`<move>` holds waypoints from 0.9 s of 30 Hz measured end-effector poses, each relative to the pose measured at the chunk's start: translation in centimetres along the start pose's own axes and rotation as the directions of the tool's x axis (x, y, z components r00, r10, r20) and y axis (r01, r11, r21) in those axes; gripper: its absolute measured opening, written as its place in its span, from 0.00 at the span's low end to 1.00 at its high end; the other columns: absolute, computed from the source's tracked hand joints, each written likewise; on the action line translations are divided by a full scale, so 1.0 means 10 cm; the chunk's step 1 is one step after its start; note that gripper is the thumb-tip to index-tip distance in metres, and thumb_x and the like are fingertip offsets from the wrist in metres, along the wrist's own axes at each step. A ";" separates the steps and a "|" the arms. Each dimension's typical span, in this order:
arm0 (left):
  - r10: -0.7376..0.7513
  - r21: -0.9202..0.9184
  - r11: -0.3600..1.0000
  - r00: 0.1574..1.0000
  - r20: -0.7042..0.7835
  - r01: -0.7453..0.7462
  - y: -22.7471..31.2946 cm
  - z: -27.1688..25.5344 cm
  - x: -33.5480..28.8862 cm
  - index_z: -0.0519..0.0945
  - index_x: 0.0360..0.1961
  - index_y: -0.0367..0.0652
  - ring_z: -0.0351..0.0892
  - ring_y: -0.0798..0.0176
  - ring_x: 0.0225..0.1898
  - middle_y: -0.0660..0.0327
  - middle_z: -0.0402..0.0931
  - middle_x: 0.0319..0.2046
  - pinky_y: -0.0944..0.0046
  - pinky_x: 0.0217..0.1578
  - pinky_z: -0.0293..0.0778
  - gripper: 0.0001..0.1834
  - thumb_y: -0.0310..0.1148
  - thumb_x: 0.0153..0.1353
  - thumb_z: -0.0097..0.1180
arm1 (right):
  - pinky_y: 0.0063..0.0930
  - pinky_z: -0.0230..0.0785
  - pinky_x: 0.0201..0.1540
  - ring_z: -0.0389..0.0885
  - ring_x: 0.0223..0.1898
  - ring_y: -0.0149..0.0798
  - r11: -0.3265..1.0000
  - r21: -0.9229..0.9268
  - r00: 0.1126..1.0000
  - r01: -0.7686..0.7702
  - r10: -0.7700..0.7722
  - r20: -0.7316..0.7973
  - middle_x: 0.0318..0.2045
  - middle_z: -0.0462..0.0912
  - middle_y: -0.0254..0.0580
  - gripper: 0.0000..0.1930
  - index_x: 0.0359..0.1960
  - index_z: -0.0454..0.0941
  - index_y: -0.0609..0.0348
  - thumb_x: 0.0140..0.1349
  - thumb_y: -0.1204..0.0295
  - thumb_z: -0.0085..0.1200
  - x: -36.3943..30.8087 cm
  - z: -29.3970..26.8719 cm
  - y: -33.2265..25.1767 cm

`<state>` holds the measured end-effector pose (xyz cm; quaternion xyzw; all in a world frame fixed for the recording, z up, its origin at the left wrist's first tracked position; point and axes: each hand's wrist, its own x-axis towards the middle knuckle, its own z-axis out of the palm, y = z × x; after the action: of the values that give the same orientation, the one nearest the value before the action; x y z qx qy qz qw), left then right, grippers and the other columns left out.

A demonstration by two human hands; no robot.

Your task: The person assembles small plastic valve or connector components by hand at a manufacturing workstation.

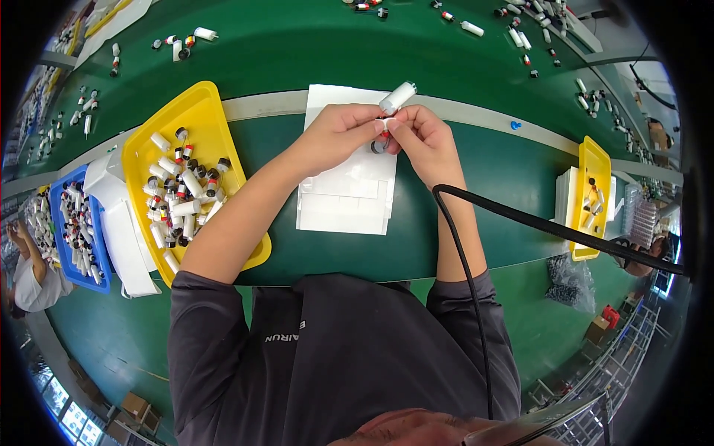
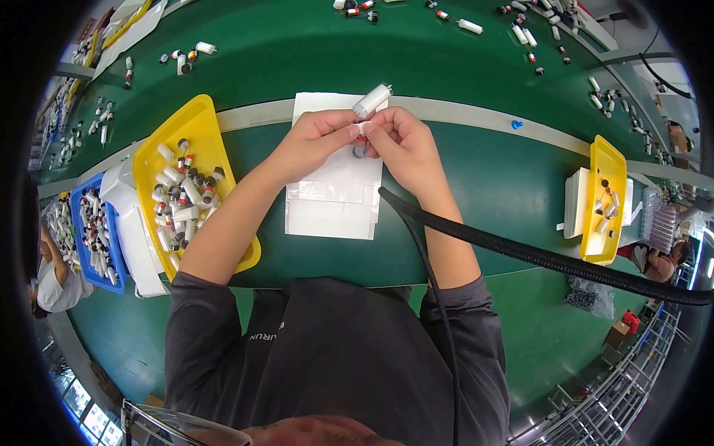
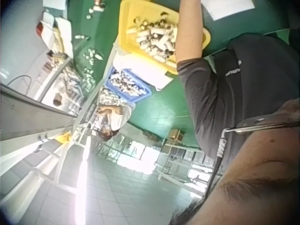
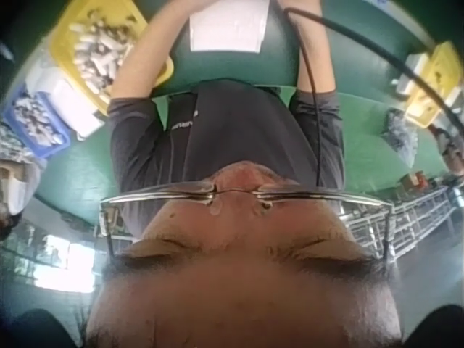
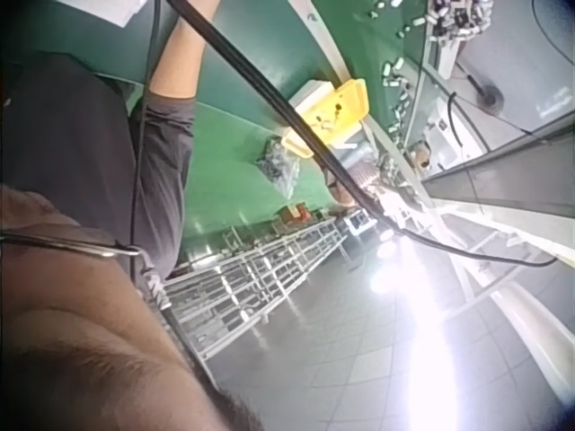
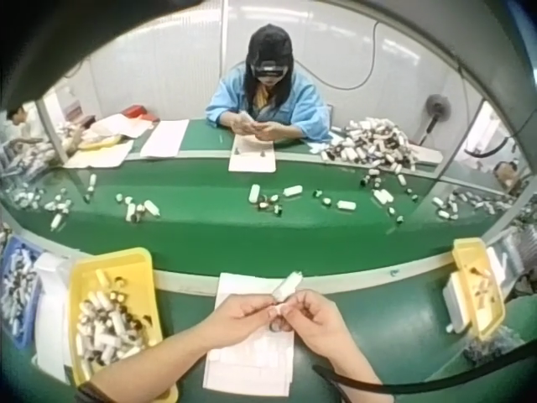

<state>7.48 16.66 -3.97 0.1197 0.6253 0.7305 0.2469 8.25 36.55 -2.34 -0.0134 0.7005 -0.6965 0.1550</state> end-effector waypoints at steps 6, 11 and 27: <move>0.037 -0.066 0.997 0.996 -0.079 -0.043 -0.04 0.01 0.00 0.78 0.62 0.35 0.79 0.70 0.51 0.61 0.82 0.52 0.67 0.57 0.73 0.18 0.28 0.74 0.52 | 0.22 0.74 0.32 0.80 0.28 0.28 0.901 -0.291 0.866 0.321 -0.404 -0.295 0.29 0.82 0.38 0.05 0.40 0.81 0.66 0.65 0.78 0.62 -0.09 0.21 0.07; 0.134 -0.031 0.990 0.987 -0.093 -0.138 -0.12 0.07 0.01 0.78 0.62 0.35 0.78 0.71 0.49 0.62 0.82 0.48 0.68 0.53 0.74 0.19 0.29 0.73 0.54 | 0.27 0.73 0.31 0.81 0.28 0.33 0.725 -0.555 0.788 0.408 -0.586 -0.188 0.29 0.82 0.39 0.07 0.41 0.86 0.61 0.62 0.77 0.63 -0.11 0.25 0.19; 0.232 0.240 0.966 0.720 -0.653 -0.093 0.37 -1.56 0.20 0.80 0.54 0.30 0.82 0.71 0.40 0.57 0.85 0.44 0.70 0.45 0.78 0.16 0.28 0.69 0.56 | 0.38 0.76 0.36 0.83 0.35 0.50 0.435 -0.847 0.947 0.306 -0.230 0.223 0.37 0.81 0.47 0.13 0.46 0.83 0.61 0.58 0.75 0.64 -0.83 0.00 0.10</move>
<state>-2.54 4.01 -3.55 -0.0763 0.7258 0.6795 -0.0753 16.36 38.54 -1.64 -0.2267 0.9383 -0.2583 0.0402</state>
